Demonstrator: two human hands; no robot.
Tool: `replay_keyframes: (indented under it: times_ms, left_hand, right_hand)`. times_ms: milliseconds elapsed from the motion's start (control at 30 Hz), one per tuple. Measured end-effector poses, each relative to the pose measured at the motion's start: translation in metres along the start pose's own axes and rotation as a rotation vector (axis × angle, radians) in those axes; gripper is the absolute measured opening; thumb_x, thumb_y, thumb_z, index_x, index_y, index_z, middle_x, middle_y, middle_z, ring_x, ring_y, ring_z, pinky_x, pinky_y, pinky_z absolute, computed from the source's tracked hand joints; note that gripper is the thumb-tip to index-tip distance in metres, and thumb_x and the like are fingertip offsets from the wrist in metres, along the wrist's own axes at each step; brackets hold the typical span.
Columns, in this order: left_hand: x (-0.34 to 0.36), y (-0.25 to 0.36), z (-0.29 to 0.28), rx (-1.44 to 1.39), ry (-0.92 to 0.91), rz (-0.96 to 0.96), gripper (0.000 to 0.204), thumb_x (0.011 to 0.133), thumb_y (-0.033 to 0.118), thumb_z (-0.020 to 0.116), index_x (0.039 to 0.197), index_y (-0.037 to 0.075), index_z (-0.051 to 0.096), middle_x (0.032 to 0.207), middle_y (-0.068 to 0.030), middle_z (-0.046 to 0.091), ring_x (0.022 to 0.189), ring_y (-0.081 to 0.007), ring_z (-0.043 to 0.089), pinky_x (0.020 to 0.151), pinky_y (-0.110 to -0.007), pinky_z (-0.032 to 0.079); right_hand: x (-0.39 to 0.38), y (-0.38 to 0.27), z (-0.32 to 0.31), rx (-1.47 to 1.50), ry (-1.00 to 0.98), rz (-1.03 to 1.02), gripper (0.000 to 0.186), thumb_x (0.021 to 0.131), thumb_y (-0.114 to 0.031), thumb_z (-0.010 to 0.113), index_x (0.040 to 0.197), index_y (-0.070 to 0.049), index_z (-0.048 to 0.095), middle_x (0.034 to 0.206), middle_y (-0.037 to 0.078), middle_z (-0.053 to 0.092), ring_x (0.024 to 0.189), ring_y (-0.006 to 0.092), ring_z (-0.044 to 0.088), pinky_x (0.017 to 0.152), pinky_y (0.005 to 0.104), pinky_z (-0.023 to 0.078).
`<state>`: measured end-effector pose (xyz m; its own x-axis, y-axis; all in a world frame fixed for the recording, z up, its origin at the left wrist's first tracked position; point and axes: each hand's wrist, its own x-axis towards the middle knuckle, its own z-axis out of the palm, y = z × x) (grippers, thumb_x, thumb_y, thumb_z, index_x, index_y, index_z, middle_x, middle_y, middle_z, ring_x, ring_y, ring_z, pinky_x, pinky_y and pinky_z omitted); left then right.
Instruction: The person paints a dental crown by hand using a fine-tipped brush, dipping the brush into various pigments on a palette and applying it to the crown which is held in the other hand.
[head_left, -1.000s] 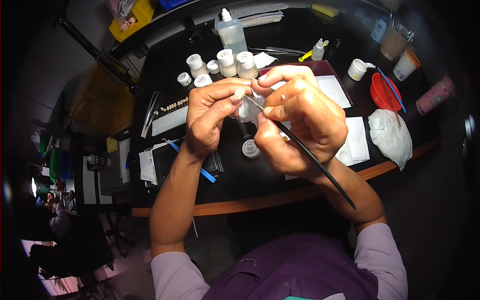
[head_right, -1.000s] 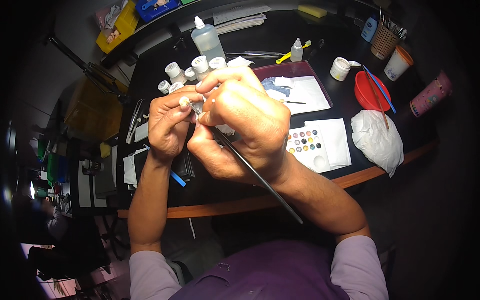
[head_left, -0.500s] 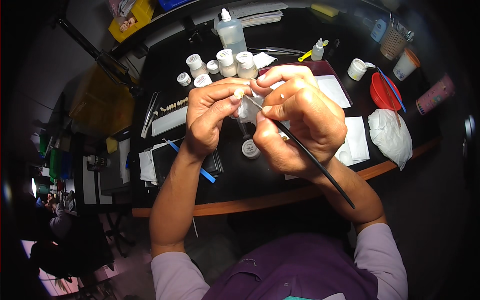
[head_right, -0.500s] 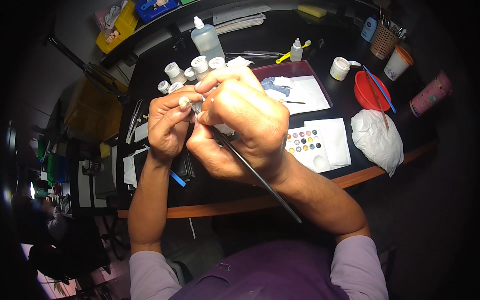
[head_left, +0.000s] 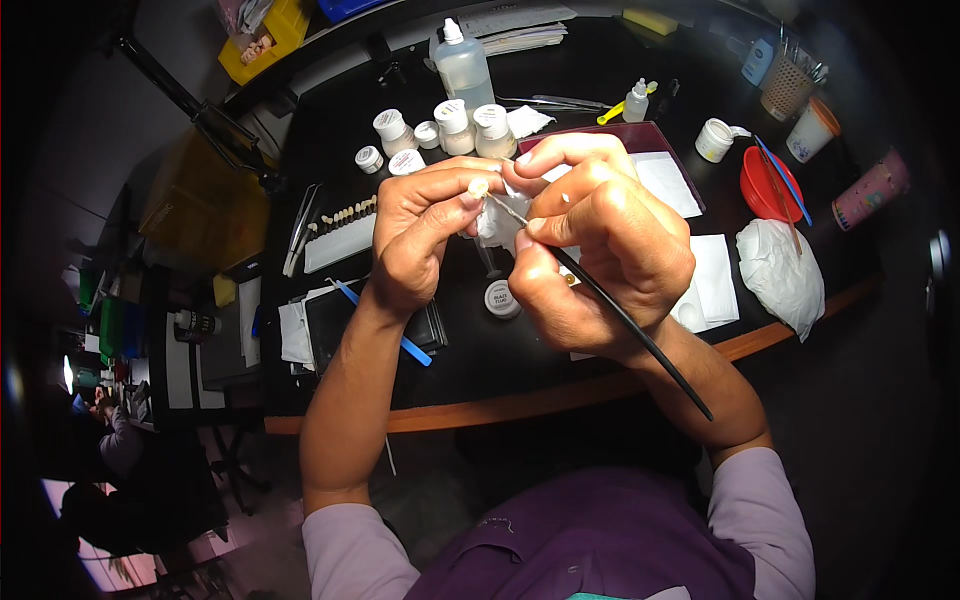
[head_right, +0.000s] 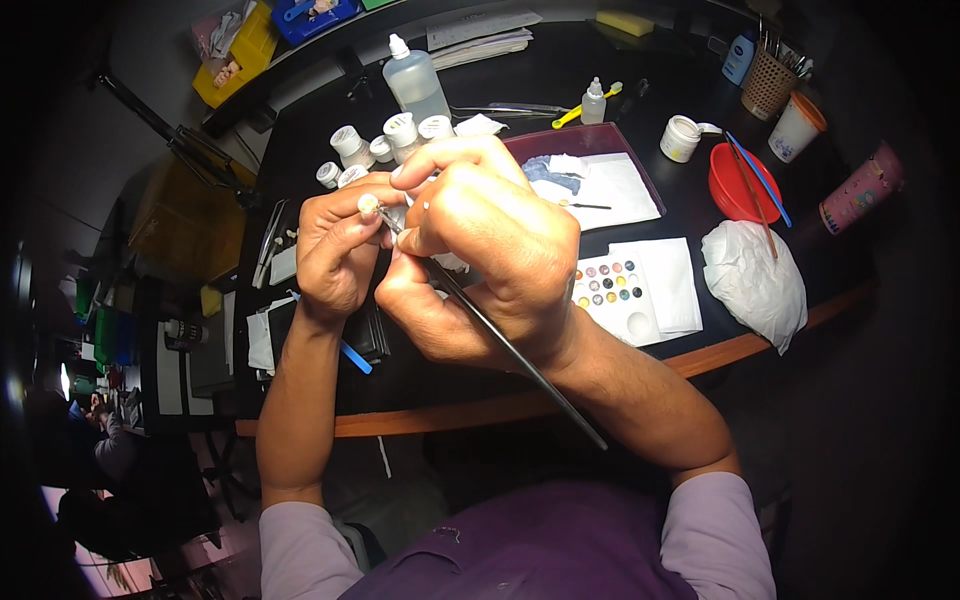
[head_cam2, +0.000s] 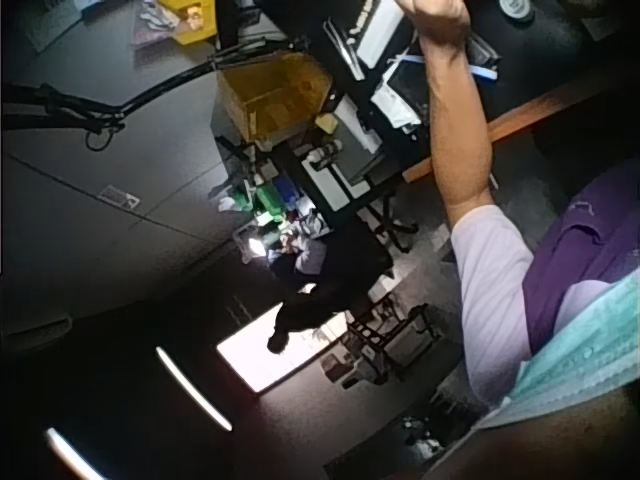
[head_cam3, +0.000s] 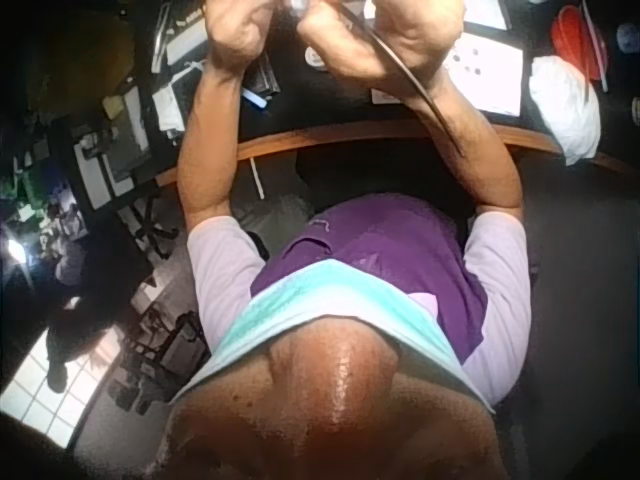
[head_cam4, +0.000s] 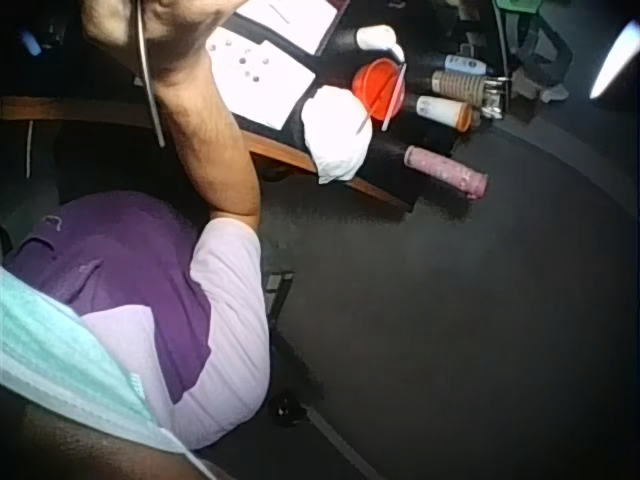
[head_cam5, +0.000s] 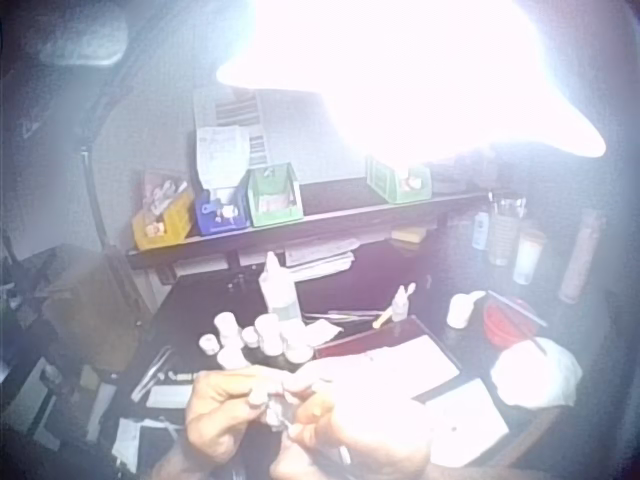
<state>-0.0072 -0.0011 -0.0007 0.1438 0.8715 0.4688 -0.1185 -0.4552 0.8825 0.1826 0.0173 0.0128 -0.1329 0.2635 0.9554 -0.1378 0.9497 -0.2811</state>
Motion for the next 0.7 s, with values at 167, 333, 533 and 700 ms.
replay_keyframes:
  times_ms: [167,333,533,700]
  left_hand:
    - [0.0004,-0.0026,-0.0003,-0.031,-0.017,0.023,0.033,0.092,0.012,0.058,0.111,-0.011,0.073,0.106,-0.0158,0.072,0.077,-0.0094,0.057,0.070,-0.025,0.046]
    - [0.0007,-0.0013,-0.0007,-0.011,-0.018,0.020,0.033,0.093,0.013,0.058,0.111,-0.011,0.073,0.106,-0.0158,0.073,0.076,-0.0096,0.056,0.070,-0.025,0.046]
    - [0.0005,-0.0037,-0.0001,-0.040,-0.017,0.031,0.033,0.093,0.013,0.058,0.111,-0.011,0.073,0.106,-0.0156,0.073,0.077,-0.0096,0.056,0.070,-0.025,0.046]
    - [0.0008,-0.0009,0.0009,-0.020,-0.014,0.016,0.034,0.093,0.013,0.058,0.112,-0.010,0.073,0.108,-0.0163,0.073,0.077,-0.0097,0.056,0.070,-0.025,0.046]
  right_hand:
    - [0.0023,-0.0001,0.0021,-0.022,0.021,-0.019,0.020,0.064,0.013,0.066,0.077,-0.001,0.058,0.073,0.009,0.061,0.084,0.0299,0.066,0.083,0.0410,0.057]
    - [0.0066,-0.0024,0.0057,-0.043,0.066,-0.016,0.021,0.060,0.012,0.067,0.072,-0.003,0.058,0.065,0.005,0.054,0.067,0.0258,0.064,0.079,0.0394,0.058]
    - [0.0079,-0.0025,0.0063,-0.048,0.069,-0.027,0.021,0.060,0.011,0.067,0.072,-0.003,0.058,0.065,0.005,0.055,0.069,0.0266,0.065,0.079,0.0390,0.058]
    - [0.0065,-0.0007,0.0066,-0.046,0.078,-0.031,0.020,0.060,0.011,0.067,0.072,-0.003,0.059,0.066,0.005,0.056,0.070,0.0268,0.066,0.079,0.0388,0.057]
